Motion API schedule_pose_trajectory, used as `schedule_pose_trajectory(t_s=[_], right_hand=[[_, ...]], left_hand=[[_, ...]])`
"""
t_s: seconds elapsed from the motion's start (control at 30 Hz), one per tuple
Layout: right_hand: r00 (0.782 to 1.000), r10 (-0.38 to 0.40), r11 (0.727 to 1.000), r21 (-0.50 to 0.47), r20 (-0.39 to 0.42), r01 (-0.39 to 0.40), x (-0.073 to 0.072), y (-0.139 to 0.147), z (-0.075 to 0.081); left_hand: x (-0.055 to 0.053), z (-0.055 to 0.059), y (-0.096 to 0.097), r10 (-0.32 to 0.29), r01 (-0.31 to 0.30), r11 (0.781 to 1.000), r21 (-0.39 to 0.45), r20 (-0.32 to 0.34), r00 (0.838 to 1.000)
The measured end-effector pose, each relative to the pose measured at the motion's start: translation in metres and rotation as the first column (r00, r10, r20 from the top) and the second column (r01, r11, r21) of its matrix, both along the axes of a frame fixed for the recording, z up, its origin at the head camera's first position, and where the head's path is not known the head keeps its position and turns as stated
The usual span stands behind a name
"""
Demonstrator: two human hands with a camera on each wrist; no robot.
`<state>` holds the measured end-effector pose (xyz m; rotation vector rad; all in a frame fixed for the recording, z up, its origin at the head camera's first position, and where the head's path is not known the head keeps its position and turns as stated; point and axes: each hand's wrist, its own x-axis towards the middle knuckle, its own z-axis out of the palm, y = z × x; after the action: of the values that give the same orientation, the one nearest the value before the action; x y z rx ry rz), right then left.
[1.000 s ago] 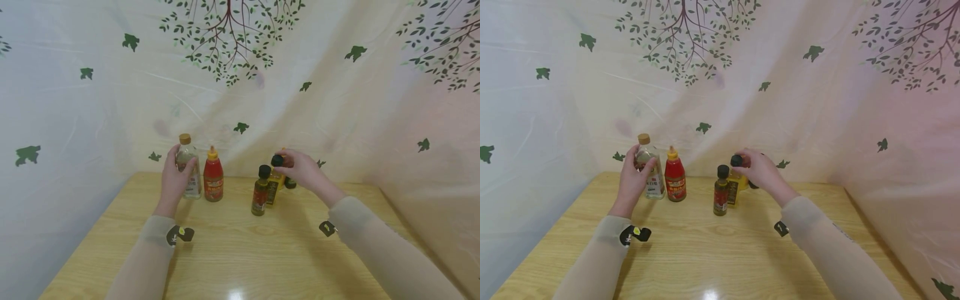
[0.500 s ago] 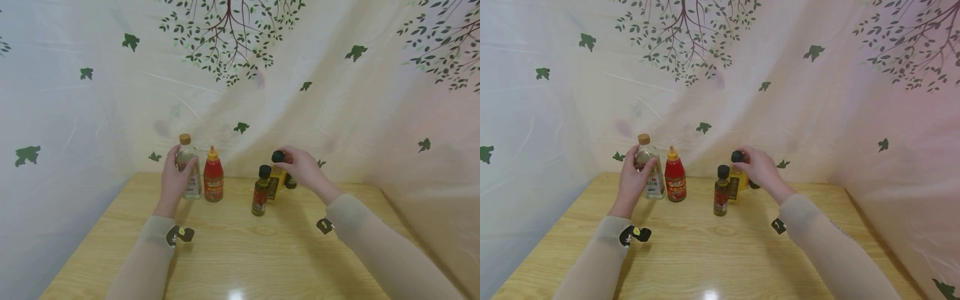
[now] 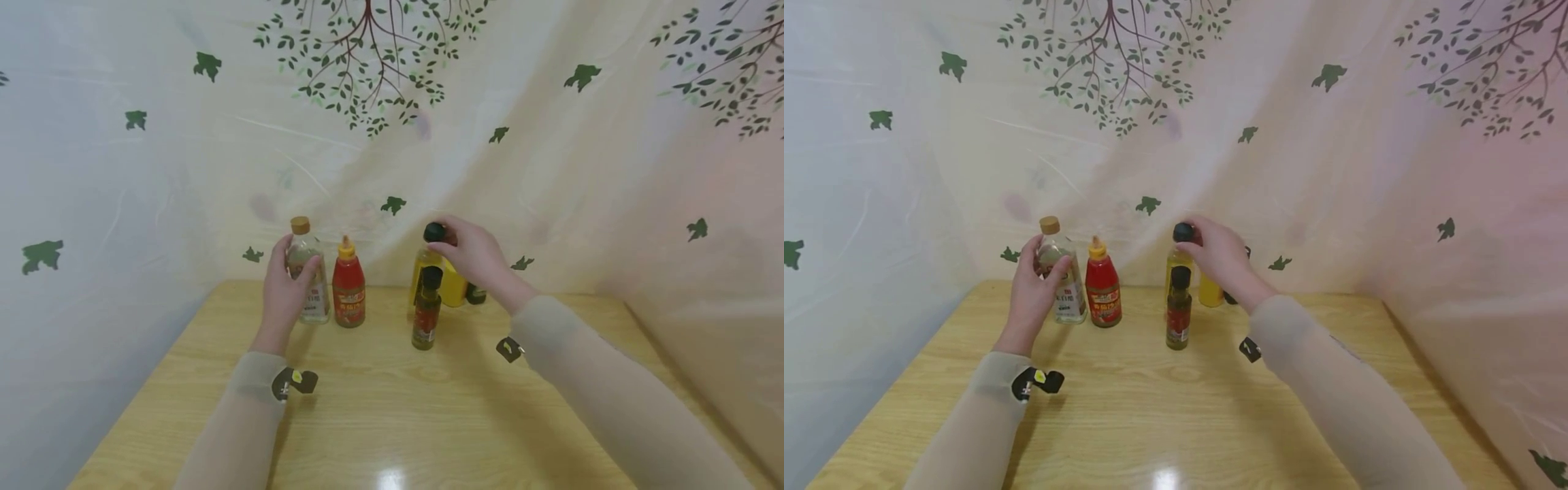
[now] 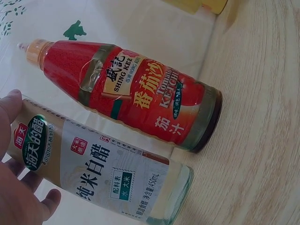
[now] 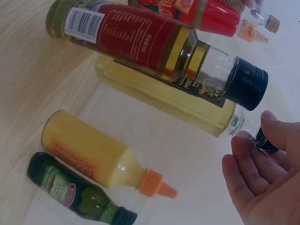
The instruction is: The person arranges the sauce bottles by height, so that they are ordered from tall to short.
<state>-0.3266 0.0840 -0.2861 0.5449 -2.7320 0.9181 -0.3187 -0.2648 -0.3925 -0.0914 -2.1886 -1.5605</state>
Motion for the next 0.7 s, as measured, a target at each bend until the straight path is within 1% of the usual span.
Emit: schedule_pose_trajectory(t_s=[0.1,0.2,0.4,0.5,0.7], right_hand=[[1.0,0.014,1.0,0.008,-0.003,-0.014,-0.001,-0.01,0.003],[1.0,0.012,0.999,0.03,0.006,-0.012,-0.002,-0.019,0.004],[1.0,0.007,0.996,0.084,0.015,-0.008,-0.007,-0.035,-0.003],[1.0,0.021,0.996,0.091,0.008,-0.021,-0.008,-0.042,-0.008],[0.999,0.052,0.996,0.068,0.01,-0.053,-0.005,-0.053,-0.013]], left_hand=[[-0.001,-0.001,-0.001,0.005,-0.005,1.0,-0.008,-0.004,1.0],[-0.002,-0.001,-0.001,0.007,-0.008,1.0,-0.012,-0.006,1.0],[-0.001,0.001,-0.001,0.01,-0.011,1.0,-0.021,-0.006,1.0],[-0.001,0.0,-0.002,0.015,-0.015,1.0,-0.026,-0.003,1.0],[-0.001,-0.001,-0.001,0.021,-0.021,1.0,-0.023,0.006,1.0]])
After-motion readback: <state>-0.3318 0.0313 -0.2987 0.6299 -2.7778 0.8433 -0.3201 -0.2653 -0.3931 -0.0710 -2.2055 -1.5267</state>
